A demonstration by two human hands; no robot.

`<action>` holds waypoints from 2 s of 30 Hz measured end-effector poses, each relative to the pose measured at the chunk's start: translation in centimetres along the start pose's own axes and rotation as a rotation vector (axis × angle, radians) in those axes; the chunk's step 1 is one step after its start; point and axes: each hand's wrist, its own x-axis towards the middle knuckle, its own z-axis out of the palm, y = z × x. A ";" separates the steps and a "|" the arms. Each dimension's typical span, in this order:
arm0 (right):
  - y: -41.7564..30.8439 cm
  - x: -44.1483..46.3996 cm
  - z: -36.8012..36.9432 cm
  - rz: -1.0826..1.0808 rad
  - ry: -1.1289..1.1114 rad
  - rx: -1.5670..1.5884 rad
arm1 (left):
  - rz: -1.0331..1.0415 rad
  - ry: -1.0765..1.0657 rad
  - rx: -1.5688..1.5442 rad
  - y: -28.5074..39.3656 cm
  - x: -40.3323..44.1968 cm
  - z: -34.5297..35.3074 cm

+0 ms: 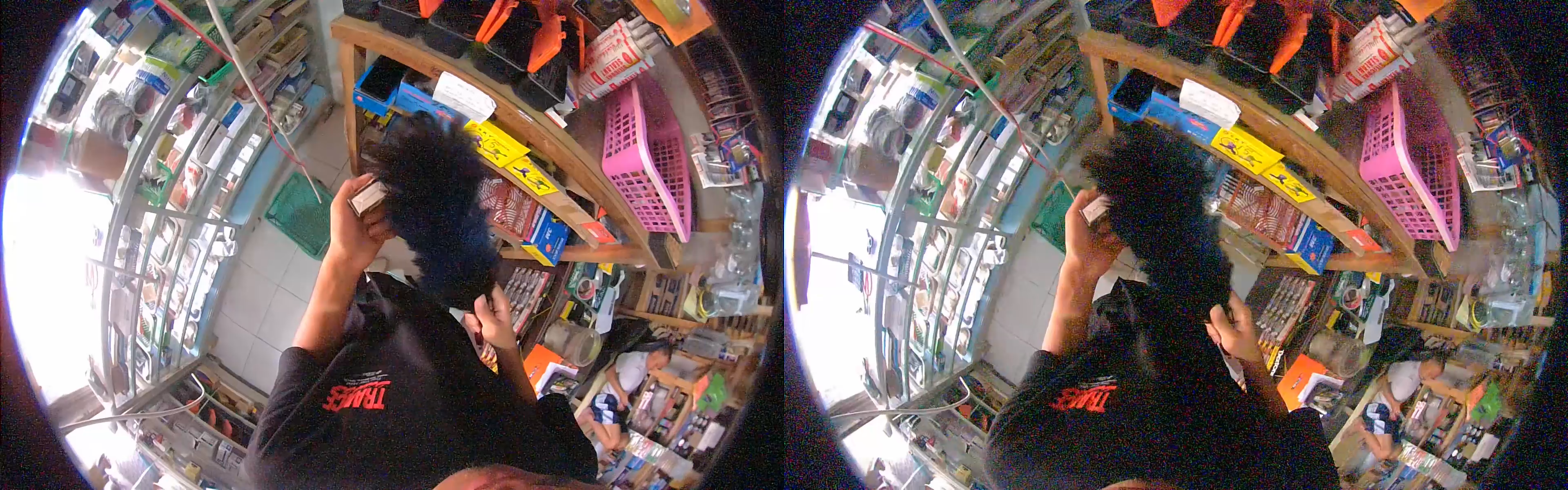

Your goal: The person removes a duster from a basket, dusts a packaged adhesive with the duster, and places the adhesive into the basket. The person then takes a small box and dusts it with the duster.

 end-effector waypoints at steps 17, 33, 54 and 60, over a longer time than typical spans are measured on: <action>1.4 -0.5 -0.6 -0.524 -0.006 -0.824 | 0.334 -0.447 -0.116 2.7 1.1 -2.4; 1.3 -1.0 -1.3 -0.294 -0.080 -0.808 | 0.803 -0.292 0.403 1.9 -0.9 -2.7; 0.6 -0.5 -1.3 -0.483 0.352 -0.936 | 0.300 -0.236 0.162 2.2 -2.5 -1.5; -0.1 -0.2 -0.1 -0.382 0.256 -0.839 | 0.351 0.149 0.022 0.5 -4.1 3.0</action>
